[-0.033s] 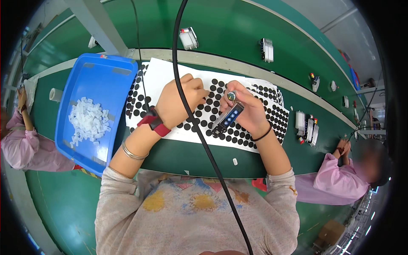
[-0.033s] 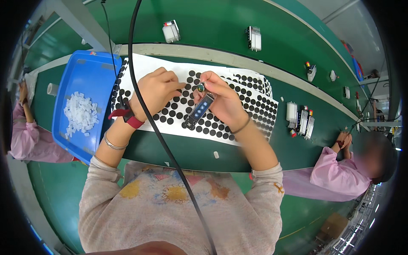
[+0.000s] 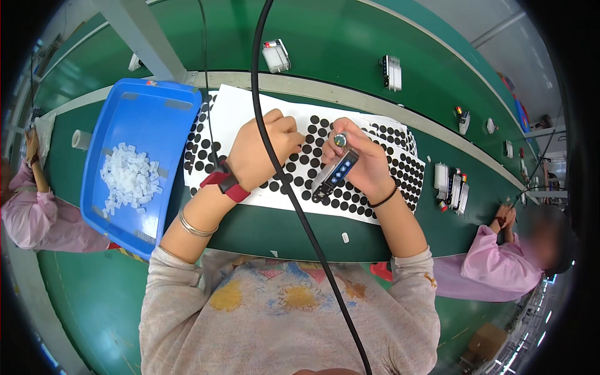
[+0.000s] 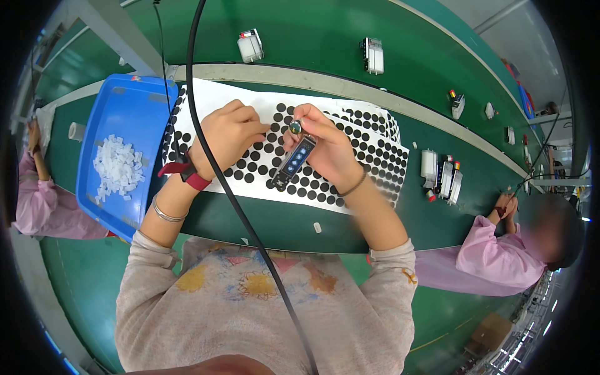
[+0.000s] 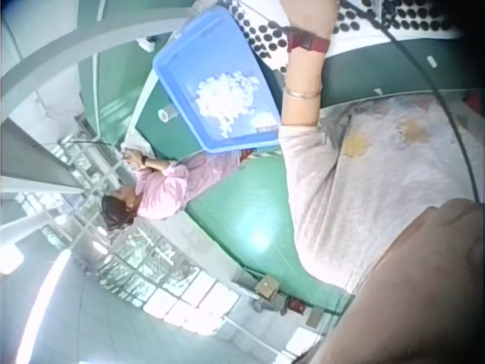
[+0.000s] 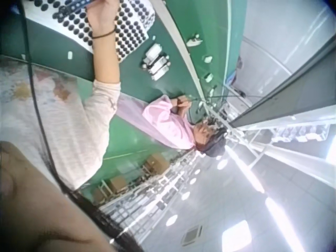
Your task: Assembling small electronic or plastic components on a production line.
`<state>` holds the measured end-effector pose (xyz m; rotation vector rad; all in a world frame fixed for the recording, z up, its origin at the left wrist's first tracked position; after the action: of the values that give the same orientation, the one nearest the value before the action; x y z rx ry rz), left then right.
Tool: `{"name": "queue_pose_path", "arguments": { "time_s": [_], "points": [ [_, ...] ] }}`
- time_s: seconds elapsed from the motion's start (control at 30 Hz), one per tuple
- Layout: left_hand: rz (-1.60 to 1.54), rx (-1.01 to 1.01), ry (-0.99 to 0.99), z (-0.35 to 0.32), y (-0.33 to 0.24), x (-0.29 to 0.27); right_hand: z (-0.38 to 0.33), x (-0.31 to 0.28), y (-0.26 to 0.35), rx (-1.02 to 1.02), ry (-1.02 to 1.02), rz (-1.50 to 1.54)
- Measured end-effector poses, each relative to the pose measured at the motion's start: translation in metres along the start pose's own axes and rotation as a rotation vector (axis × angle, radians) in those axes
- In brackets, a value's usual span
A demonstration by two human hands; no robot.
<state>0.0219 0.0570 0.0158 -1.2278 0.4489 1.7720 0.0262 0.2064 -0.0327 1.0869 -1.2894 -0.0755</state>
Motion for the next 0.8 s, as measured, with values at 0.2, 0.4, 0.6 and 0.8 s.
{"name": "queue_pose_path", "arguments": {
  "time_s": [0.2, 0.4, 0.6, 0.8],
  "points": [
    [-0.149, -0.096, 0.018, 0.002, 0.009, 0.006, 0.002, -0.001, -0.003, -0.026, 0.017, 0.089],
    [-0.249, -0.053, -0.076, -0.001, 0.012, 0.000, 0.002, -0.001, -0.003, -0.043, 0.059, 0.117],
    [-0.225, -0.061, 0.027, 0.000, 0.009, -0.002, 0.002, -0.001, -0.005, -0.055, 0.057, 0.131],
    [-0.741, -0.031, -0.143, 0.026, -0.009, -0.013, 0.001, 0.000, -0.001, -0.064, -0.002, 0.102]
  ]
}}
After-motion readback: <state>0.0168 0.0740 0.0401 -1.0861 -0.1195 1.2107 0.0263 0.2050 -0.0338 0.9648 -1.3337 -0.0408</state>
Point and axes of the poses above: each hand's wrist, its own z-axis towards the middle knuckle, its own x-axis out of the palm, y = z × x, the point moved 5 cm from there along z, towards the middle knuckle, and after that the axes turned 8 degrees about x, right-handed, at the moved point
